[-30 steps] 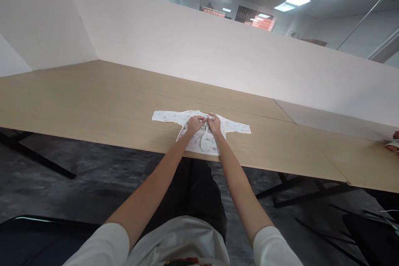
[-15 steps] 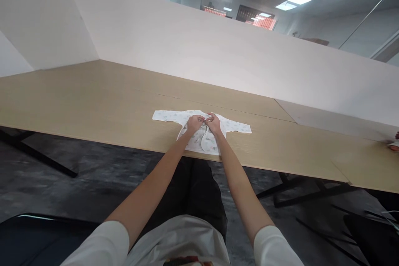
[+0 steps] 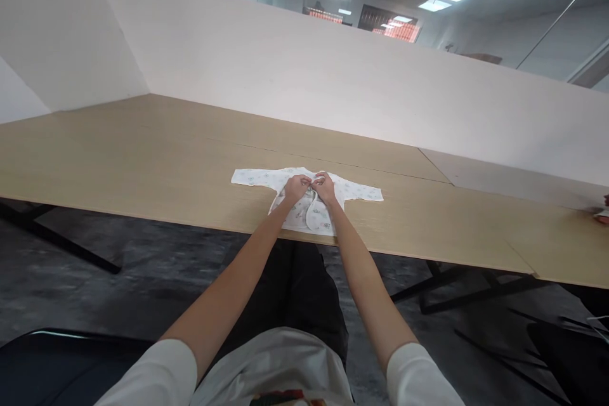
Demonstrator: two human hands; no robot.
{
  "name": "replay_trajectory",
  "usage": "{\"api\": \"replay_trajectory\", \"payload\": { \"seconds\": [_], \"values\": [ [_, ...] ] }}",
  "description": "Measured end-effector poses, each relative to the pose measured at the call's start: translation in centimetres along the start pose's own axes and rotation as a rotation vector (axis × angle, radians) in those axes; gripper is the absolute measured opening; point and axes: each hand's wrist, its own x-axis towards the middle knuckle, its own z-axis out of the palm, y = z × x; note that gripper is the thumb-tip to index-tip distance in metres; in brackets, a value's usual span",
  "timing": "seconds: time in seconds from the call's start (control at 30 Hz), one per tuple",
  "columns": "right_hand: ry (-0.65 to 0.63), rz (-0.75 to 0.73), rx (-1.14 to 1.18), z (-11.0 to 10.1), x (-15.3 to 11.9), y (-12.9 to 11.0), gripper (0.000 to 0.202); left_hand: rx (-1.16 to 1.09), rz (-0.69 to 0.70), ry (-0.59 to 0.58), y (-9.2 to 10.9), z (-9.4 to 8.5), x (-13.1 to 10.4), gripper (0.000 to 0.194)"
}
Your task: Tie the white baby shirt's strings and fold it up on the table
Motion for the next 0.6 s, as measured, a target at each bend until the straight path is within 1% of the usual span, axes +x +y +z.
{"api": "replay_trajectory", "payload": {
  "seconds": [0.1, 0.2, 0.3, 0.43, 0.6],
  "values": [
    [0.017, 0.057, 0.028, -0.07, -0.08, -0.37, 0.031, 0.0, -0.003, 0.018, -0.29, 0.33, 0.1, 0.019],
    [0.038, 0.1, 0.056, -0.15, -0.17, -0.7, 0.032, 0.014, -0.001, 0.065, -0.49, 0.63, 0.09, 0.026],
    [0.059, 0.112, 0.057, -0.31, -0.13, -0.87, 0.03, 0.043, 0.005, 0.078, -0.51, 0.76, 0.03, 0.029],
    [0.051, 0.091, -0.069, -0.43, 0.13, -0.85, 0.019, 0.142, 0.031, 0.023, -0.31, 0.71, 0.12, 0.03],
    [0.032, 0.09, -0.261, -0.03, 0.32, -0.89, 0.026, 0.328, 0.045, 0.0, 0.04, 0.66, 0.17, 0.028]
  ]
}}
